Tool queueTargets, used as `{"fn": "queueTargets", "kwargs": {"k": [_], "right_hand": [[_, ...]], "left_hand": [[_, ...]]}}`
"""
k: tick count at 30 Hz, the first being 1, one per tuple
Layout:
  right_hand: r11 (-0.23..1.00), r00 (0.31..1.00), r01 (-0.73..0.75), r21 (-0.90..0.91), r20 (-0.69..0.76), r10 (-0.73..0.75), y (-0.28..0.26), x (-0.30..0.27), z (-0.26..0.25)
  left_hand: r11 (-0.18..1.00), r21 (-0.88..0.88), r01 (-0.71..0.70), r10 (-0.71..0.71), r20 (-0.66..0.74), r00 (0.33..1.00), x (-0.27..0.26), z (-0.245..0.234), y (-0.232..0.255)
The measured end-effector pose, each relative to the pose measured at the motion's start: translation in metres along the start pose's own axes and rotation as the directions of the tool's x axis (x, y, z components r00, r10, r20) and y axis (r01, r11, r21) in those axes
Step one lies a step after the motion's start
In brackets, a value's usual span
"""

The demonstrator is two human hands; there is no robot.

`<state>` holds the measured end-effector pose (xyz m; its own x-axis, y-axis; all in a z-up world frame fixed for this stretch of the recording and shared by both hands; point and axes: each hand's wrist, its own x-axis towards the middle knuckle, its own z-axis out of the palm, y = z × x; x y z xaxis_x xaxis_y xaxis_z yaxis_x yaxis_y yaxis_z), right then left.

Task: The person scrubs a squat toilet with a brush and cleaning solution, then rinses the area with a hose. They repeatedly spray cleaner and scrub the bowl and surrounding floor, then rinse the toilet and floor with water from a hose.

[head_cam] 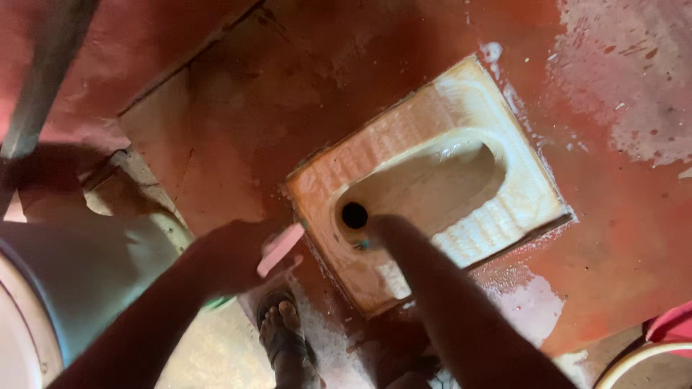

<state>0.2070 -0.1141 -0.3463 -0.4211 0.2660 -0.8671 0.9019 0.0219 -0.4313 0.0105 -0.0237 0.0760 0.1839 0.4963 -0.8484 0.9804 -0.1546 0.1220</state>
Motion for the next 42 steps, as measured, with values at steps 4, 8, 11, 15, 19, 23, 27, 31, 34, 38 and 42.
{"fn": "queueTargets", "kwargs": {"k": [4, 8, 11, 15, 19, 23, 27, 31, 34, 38, 42], "right_hand": [[0.999, 0.999, 0.04, -0.008, -0.003, -0.04, -0.015, -0.003, -0.012], [0.991, 0.988, 0.103, 0.086, -0.124, -0.092, 0.001, 0.002, -0.041], [0.996, 0.939, -0.088, 0.011, -0.333, 0.086, 0.052, -0.014, -0.046], [0.95, 0.779, -0.31, -0.033, -0.581, 0.235, 0.051, -0.002, -0.033], [0.953, 0.791, -0.304, -0.009, -0.561, 0.247, 0.019, 0.012, -0.005], [0.999, 0.936, -0.048, 0.027, -0.347, 0.054, -0.029, 0.004, 0.027], [1.0, 0.932, -0.019, 0.006, -0.361, 0.02, -0.028, 0.008, 0.022], [0.972, 0.821, -0.234, -0.032, -0.542, 0.18, 0.058, -0.012, -0.033], [0.947, 0.742, -0.321, -0.016, -0.625, 0.242, 0.077, -0.016, -0.043], [0.967, 0.756, -0.255, -0.028, -0.629, 0.181, 0.054, 0.009, -0.027], [0.981, 0.788, -0.192, -0.041, -0.602, 0.129, 0.083, 0.004, -0.025]], "left_hand": [[0.991, 0.135, -0.017, 0.013, 0.028, 1.0, 0.011, 0.004, 0.002], [0.989, 0.148, -0.012, 0.009, 0.024, 1.0, 0.015, 0.002, 0.009], [0.992, 0.125, -0.018, 0.017, 0.014, 1.0, 0.017, 0.002, 0.009], [0.996, 0.081, -0.027, 0.027, -0.001, 1.0, 0.024, -0.003, 0.01], [0.996, 0.077, -0.04, 0.04, -0.007, 0.999, 0.026, -0.013, 0.013], [0.994, 0.073, -0.08, 0.082, -0.016, 0.997, 0.032, -0.018, 0.022], [0.993, 0.055, -0.107, 0.107, -0.006, 0.994, 0.036, -0.01, 0.021], [0.992, 0.047, -0.12, 0.121, -0.014, 0.993, 0.038, -0.014, 0.02], [0.991, 0.036, -0.129, 0.129, -0.015, 0.991, 0.035, -0.017, 0.02], [0.991, 0.035, -0.132, 0.133, -0.004, 0.991, 0.037, -0.018, 0.018], [0.991, 0.029, -0.131, 0.131, 0.009, 0.991, 0.044, -0.017, 0.012]]}}
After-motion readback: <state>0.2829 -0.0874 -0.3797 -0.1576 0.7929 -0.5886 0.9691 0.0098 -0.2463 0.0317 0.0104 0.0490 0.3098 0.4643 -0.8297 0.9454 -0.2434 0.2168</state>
